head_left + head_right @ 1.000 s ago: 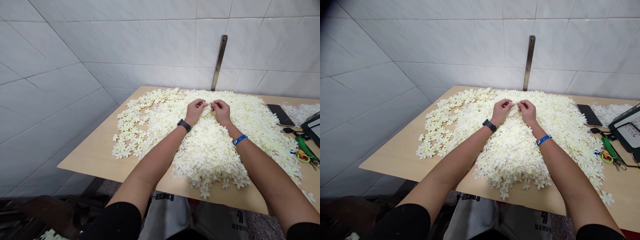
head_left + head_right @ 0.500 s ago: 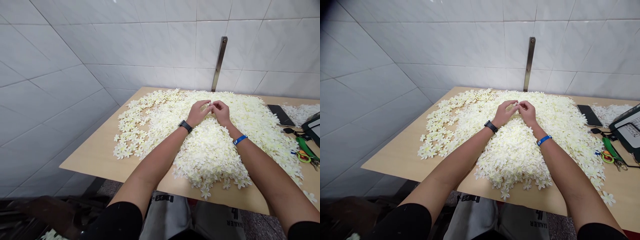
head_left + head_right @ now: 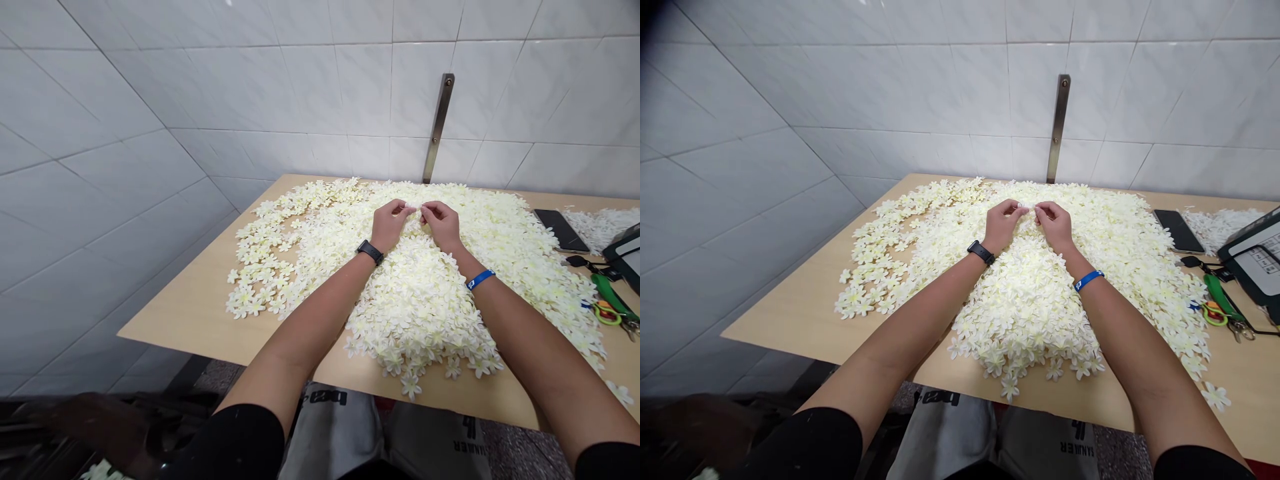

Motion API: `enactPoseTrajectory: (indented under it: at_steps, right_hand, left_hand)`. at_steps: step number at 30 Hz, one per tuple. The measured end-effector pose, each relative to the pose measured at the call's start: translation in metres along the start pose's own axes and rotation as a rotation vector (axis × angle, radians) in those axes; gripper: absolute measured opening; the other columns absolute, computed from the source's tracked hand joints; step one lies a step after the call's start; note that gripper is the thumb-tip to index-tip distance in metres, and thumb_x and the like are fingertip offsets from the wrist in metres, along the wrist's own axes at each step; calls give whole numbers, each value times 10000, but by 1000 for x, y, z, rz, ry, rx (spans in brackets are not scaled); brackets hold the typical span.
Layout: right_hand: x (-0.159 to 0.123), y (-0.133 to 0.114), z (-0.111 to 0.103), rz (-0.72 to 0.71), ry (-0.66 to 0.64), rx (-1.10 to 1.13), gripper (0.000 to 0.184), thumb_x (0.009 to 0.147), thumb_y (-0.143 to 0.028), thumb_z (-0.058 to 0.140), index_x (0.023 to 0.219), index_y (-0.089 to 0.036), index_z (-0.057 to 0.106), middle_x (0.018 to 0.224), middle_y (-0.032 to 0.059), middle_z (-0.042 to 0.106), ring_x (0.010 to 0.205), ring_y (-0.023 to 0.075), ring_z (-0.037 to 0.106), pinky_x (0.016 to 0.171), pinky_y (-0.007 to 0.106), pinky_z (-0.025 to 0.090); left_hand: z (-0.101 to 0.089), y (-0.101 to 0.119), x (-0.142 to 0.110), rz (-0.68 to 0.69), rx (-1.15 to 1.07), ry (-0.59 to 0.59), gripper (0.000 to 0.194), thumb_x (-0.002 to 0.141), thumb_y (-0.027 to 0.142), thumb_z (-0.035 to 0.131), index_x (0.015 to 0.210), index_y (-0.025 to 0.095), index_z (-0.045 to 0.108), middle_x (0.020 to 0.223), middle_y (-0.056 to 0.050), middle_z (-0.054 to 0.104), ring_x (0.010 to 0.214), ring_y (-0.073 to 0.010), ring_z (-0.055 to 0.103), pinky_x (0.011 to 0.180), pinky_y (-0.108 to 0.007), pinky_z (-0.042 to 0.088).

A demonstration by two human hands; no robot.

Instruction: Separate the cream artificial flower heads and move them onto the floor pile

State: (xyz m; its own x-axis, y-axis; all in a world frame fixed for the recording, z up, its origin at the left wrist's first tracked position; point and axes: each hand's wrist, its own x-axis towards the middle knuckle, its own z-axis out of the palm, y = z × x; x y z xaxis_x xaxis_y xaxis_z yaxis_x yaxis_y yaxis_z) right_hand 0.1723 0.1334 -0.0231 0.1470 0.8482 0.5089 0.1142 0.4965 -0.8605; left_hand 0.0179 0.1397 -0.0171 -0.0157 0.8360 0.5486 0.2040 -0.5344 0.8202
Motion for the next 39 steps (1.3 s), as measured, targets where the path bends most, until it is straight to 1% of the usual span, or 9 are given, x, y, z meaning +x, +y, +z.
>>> enactPoseTrajectory:
  at_steps: [5,10,12,15,20,27,34,37,39]
  right_hand:
    - [2,2,-1,-32,47,-3,271,760,-455,737,861,-222,642,740,-14,614,605,128,584,600,303,541]
    - [0,-3,2,-14,34,31,320,741,-482,771,835,-231,597,754,-23,603,598,119,588,600,293,537]
    - [-1,-6,3,-3,14,35,351,736,-517,778,833,-233,596,736,-25,600,593,122,585,605,297,539]
    - [-2,-8,3,4,-20,34,402,727,-582,781,829,-235,606,702,-23,603,598,131,587,608,303,542]
    - [-2,-5,3,41,-59,69,476,665,-613,831,854,-226,628,748,-18,633,604,127,598,606,300,547]
    - [0,-1,2,25,4,74,368,712,-532,815,794,-217,642,653,-17,636,592,141,610,615,319,551]
    - [5,2,-3,60,134,73,307,760,-481,778,813,-224,620,673,-23,611,631,135,620,621,297,573]
    - [7,5,-3,56,126,100,296,745,-460,785,844,-225,637,690,-24,610,631,132,610,616,294,569]
    - [7,6,-3,44,116,98,284,736,-450,783,851,-224,654,695,-22,614,629,132,604,617,298,568]
  left_hand:
    - [-1,-2,2,9,96,11,103,928,258,619,952,204,704,970,-40,755,870,-166,674,836,-294,534]
    - [-2,0,2,228,203,-1,240,960,348,614,1150,221,687,1265,-87,701,1132,-217,645,1048,-364,481]
    - [-1,0,1,249,190,-69,263,969,369,602,1166,220,691,1230,-88,715,1074,-204,665,1013,-350,502]
    - [1,-2,2,235,195,-118,186,971,324,600,1029,221,743,1085,-68,765,1004,-194,687,968,-340,524]
    - [1,-2,1,139,185,-72,145,943,271,635,901,220,765,980,-46,782,959,-191,694,927,-335,533]
    - [1,1,1,84,129,-41,159,906,321,686,802,204,717,883,-26,760,880,-167,674,865,-306,530]
    - [2,0,1,-12,2,2,74,931,252,626,917,197,673,929,-39,746,863,-138,684,816,-258,550]
    - [2,0,2,-6,10,25,131,921,195,611,1031,197,681,987,-58,751,894,-142,692,822,-258,557]
    - [2,0,3,12,23,25,138,914,187,607,1011,200,705,1035,-65,758,919,-151,697,821,-268,561]
